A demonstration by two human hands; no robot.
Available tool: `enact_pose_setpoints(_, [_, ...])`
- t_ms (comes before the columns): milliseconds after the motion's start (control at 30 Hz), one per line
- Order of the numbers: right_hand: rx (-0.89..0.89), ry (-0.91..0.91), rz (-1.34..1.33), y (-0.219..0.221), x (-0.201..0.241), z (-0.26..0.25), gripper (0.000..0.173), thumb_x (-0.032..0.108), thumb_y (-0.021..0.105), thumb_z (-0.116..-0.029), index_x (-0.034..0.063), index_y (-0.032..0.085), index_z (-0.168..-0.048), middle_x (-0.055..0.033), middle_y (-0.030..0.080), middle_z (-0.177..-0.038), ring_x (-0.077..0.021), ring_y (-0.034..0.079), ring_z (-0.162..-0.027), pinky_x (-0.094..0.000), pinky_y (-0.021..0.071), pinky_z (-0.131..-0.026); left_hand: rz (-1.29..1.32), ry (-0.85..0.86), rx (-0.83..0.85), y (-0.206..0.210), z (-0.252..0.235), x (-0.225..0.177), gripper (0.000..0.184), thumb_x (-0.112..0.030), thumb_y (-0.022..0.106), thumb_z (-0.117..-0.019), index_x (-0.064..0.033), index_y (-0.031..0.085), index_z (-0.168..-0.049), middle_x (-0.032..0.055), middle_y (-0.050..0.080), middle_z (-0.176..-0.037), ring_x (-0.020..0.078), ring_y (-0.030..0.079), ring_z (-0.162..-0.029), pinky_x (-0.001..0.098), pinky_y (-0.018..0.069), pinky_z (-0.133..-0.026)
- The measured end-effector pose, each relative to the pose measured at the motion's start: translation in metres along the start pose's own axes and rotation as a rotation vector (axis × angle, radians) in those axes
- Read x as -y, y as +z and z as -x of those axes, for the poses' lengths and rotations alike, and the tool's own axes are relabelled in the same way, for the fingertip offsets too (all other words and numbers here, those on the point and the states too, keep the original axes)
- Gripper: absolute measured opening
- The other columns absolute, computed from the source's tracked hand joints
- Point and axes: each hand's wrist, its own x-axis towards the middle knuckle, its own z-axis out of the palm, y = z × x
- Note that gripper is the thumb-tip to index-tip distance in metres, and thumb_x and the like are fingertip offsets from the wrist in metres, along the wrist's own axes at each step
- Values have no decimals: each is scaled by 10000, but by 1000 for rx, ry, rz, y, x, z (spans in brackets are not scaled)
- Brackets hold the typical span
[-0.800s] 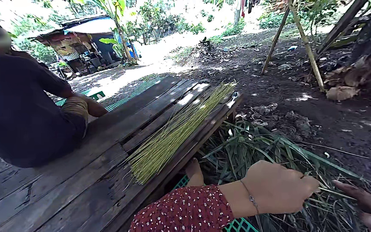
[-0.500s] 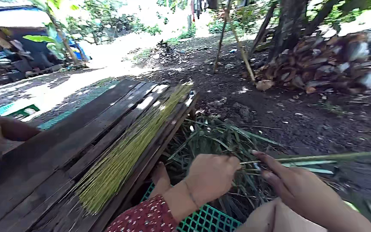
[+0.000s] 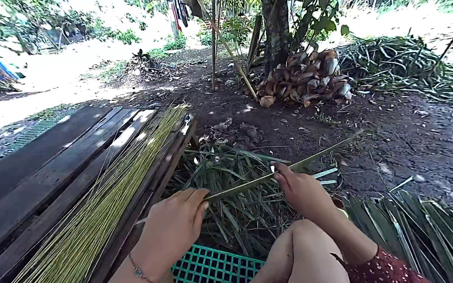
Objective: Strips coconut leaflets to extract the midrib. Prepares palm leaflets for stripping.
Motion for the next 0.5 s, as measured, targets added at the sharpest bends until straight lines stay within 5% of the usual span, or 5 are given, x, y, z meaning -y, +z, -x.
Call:
enact_pose_setpoints(67, [55, -54, -6, 6, 28, 7, 478, 366, 335, -1114, 113, 530, -1469, -209, 697, -799, -469, 697, -753, -634, 529, -648, -26, 59, -18, 7, -6, -14, 289, -260, 573, -990, -75, 752, -1121, 117, 753, -960, 325, 755, -818, 498, 597, -622])
enact_pose_setpoints(167, [46, -160, -57, 19, 52, 11, 474, 353, 361, -1108, 107, 545, -1470, -171, 696, -757, -423, 702, -709, -582, 541, -611, -95, 147, -124, 18, -8, -17, 265, -220, 545, -992, -53, 734, -913, 114, 713, -775, 302, 733, -687, 445, 570, -537])
enact_pose_setpoints(233, [88, -117, -80, 17, 48, 4, 489, 370, 325, -1116, 131, 511, -1500, -170, 695, -780, -421, 698, -745, -586, 537, -651, -139, 147, -149, 13, -3, -3, 311, -227, 495, -1012, -57, 725, -888, 113, 705, -746, 306, 724, -657, 446, 558, -517])
enact_pose_setpoints(433, [95, 287, -106, 14, -67, -40, 481, 373, 285, -1126, 173, 455, -1529, -270, 695, -1058, -497, 663, -1023, -681, 492, -873, -188, -18, -14, -30, 57, 84, 315, -157, 489, -1065, 62, 715, -1064, 279, 723, -933, 474, 726, -823, 633, 557, -674])
enact_pose_setpoints(500, [8, 359, -115, 16, -121, -43, 474, 352, 296, -1128, 108, 504, -1477, -298, 683, -1079, -515, 653, -1042, -704, 476, -887, -423, -49, 118, -57, 59, 87, 340, -62, 444, -1060, 159, 696, -999, 333, 704, -886, 456, 726, -817, 553, 578, -735])
